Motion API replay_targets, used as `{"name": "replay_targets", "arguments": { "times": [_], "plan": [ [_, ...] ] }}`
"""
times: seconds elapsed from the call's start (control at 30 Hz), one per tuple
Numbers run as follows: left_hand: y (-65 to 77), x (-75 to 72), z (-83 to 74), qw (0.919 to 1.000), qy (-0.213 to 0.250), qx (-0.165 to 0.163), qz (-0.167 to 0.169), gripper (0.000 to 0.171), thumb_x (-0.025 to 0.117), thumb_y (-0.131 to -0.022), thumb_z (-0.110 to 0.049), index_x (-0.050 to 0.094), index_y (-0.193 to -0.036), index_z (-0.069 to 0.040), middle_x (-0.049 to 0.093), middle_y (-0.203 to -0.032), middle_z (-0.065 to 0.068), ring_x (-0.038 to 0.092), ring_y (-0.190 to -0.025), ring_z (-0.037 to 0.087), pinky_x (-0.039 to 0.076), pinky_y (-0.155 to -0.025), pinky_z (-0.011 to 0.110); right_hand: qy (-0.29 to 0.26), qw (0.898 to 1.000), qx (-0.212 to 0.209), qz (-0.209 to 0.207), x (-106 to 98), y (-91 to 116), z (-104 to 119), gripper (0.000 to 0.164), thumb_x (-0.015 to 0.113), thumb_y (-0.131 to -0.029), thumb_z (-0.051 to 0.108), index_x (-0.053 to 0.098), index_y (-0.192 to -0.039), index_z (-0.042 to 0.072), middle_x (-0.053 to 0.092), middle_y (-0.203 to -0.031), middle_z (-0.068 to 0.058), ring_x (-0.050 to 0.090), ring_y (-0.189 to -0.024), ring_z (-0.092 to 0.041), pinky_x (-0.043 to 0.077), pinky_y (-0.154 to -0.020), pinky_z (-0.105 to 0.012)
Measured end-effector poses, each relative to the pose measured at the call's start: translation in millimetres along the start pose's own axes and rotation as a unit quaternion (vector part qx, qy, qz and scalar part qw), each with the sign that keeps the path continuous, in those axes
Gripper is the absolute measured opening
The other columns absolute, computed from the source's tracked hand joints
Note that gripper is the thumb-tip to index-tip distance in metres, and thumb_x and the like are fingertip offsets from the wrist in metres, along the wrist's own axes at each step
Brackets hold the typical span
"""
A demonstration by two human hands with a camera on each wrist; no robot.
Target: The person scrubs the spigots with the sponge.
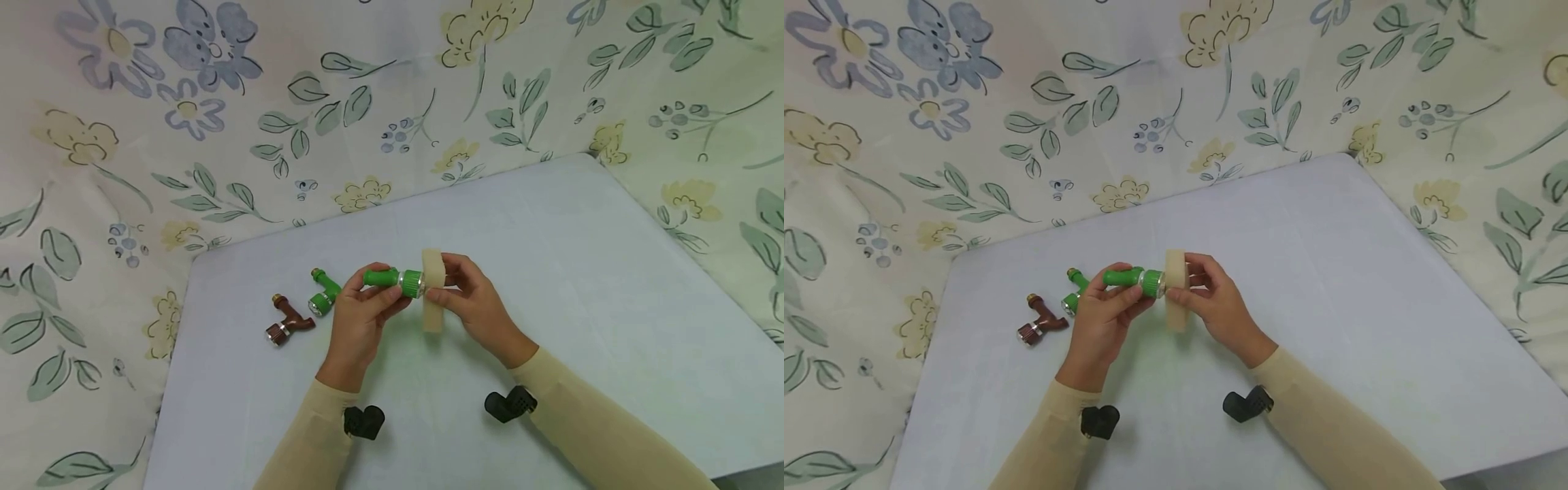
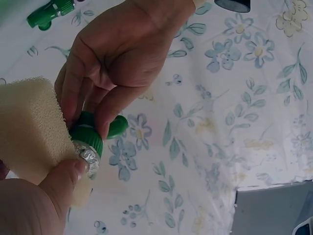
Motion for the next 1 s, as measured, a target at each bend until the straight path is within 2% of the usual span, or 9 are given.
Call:
{"name": "replay_targets", "arguments": {
  "times": [0.13, 0.27, 0.4, 0.5, 0.6, 0.67, 0.8, 0.93, 1.0],
  "plan": [
    [1.2, -0.7, -0.6, 1.0000, 0.000, -0.003, 0.009, 0.039, 0.072, -0.083, 0.004, 0.058, -0.119, 0.000, 0.061, -0.113, 0.024, 0.063, -0.101, 0.034, 0.052, -0.083, 0.049, -0.015, 1.000, 0.010, 0.005, 0.5, 1.1, -10.8, 0.049, 0.068, -0.090, 0.006, 0.048, -0.135, 0.010, 0.052, -0.121, -0.012, 0.048, -0.110, -0.033, 0.047, -0.092, -0.038],
    [1.0, -7.9, -1.1, 0.9996, -0.011, -0.006, -0.025, 0.045, 0.075, -0.081, 0.002, 0.057, -0.122, 0.001, 0.060, -0.113, 0.024, 0.063, -0.102, 0.034, 0.051, -0.084, 0.048, -0.027, 0.999, 0.013, 0.019, 4.5, 2.9, -24.7, 0.051, 0.070, -0.089, 0.009, 0.049, -0.135, 0.017, 0.051, -0.125, -0.008, 0.049, -0.111, -0.029, 0.048, -0.092, -0.041],
    [0.2, -15.5, -2.6, 0.9983, -0.013, 0.007, -0.056, 0.047, 0.075, -0.081, -0.001, 0.058, -0.125, -0.001, 0.060, -0.111, 0.024, 0.063, -0.099, 0.032, 0.052, -0.083, 0.048, -0.025, 0.999, -0.003, 0.040, 12.9, 5.9, -26.4, 0.057, 0.074, -0.086, 0.012, 0.048, -0.136, 0.019, 0.049, -0.129, -0.006, 0.049, -0.111, -0.027, 0.046, -0.092, -0.046],
    [0.8, -12.8, -7.4, 0.9981, -0.026, 0.029, -0.047, 0.045, 0.070, -0.087, -0.003, 0.057, -0.130, -0.007, 0.057, -0.116, 0.021, 0.062, -0.098, 0.031, 0.053, -0.081, 0.049, -0.014, 0.998, -0.013, 0.053, 19.7, 7.5, -23.7, 0.060, 0.076, -0.084, 0.011, 0.048, -0.136, 0.020, 0.049, -0.129, -0.005, 0.048, -0.111, -0.026, 0.045, -0.093, -0.048],
    [4.6, 0.3, -21.2, 0.9948, -0.084, 0.052, -0.023, 0.045, 0.061, -0.094, -0.007, 0.052, -0.137, -0.014, 0.052, -0.121, 0.021, 0.058, -0.102, 0.030, 0.053, -0.082, 0.050, 0.004, 0.998, -0.024, 0.061, 25.9, 8.1, -18.3, 0.060, 0.076, -0.083, 0.007, 0.048, -0.135, 0.017, 0.051, -0.126, -0.006, 0.048, -0.110, -0.027, 0.046, -0.091, -0.046],
    [7.7, 9.9, -33.4, 0.9865, -0.147, 0.072, -0.014, 0.047, 0.058, -0.096, -0.006, 0.049, -0.141, -0.018, 0.052, -0.119, 0.020, 0.056, -0.103, 0.028, 0.054, -0.082, 0.045, 0.010, 0.997, -0.029, 0.069, 30.7, 9.2, -9.8, 0.059, 0.076, -0.082, 0.003, 0.049, -0.134, 0.013, 0.052, -0.124, -0.007, 0.049, -0.109, -0.029, 0.046, -0.090, -0.047],
    [12.4, 21.0, -53.6, 0.9573, -0.263, 0.121, 0.002, 0.056, 0.060, -0.094, -0.001, 0.041, -0.145, -0.014, 0.055, -0.112, 0.018, 0.054, -0.103, 0.029, 0.054, -0.081, 0.037, 0.022, 0.996, -0.031, 0.079, 35.0, 10.7, 6.3, 0.059, 0.075, -0.082, 0.002, 0.048, -0.134, 0.006, 0.052, -0.123, -0.009, 0.049, -0.109, -0.033, 0.045, -0.090, -0.053],
    [12.7, 9.2, -60.7, 0.9311, -0.320, 0.174, 0.001, 0.054, 0.069, -0.088, -0.002, 0.045, -0.136, -0.008, 0.061, -0.110, 0.011, 0.058, -0.099, 0.028, 0.054, -0.077, 0.037, 0.031, 0.998, -0.019, 0.059, 25.1, 8.5, 7.4, 0.058, 0.074, -0.084, 0.003, 0.048, -0.135, 0.007, 0.053, -0.121, -0.009, 0.049, -0.108, -0.033, 0.046, -0.090, -0.053],
    [12.9, -2.0, -60.9, 0.9096, -0.363, 0.202, -0.004, 0.048, 0.072, -0.086, -0.007, 0.053, -0.130, -0.009, 0.064, -0.111, 0.005, 0.060, -0.097, 0.024, 0.054, -0.077, 0.036, 0.031, 0.998, -0.015, 0.045, 18.0, 7.0, 6.5, 0.057, 0.074, -0.084, 0.003, 0.048, -0.135, 0.007, 0.053, -0.121, -0.010, 0.049, -0.108, -0.033, 0.046, -0.089, -0.052]
  ]
}}
Point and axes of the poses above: each hand's wrist, its own y-axis away from the middle knuckle, its own x-axis out of the palm, z = x × y, the point moved 10 cm from there along -y, towards the middle knuckle
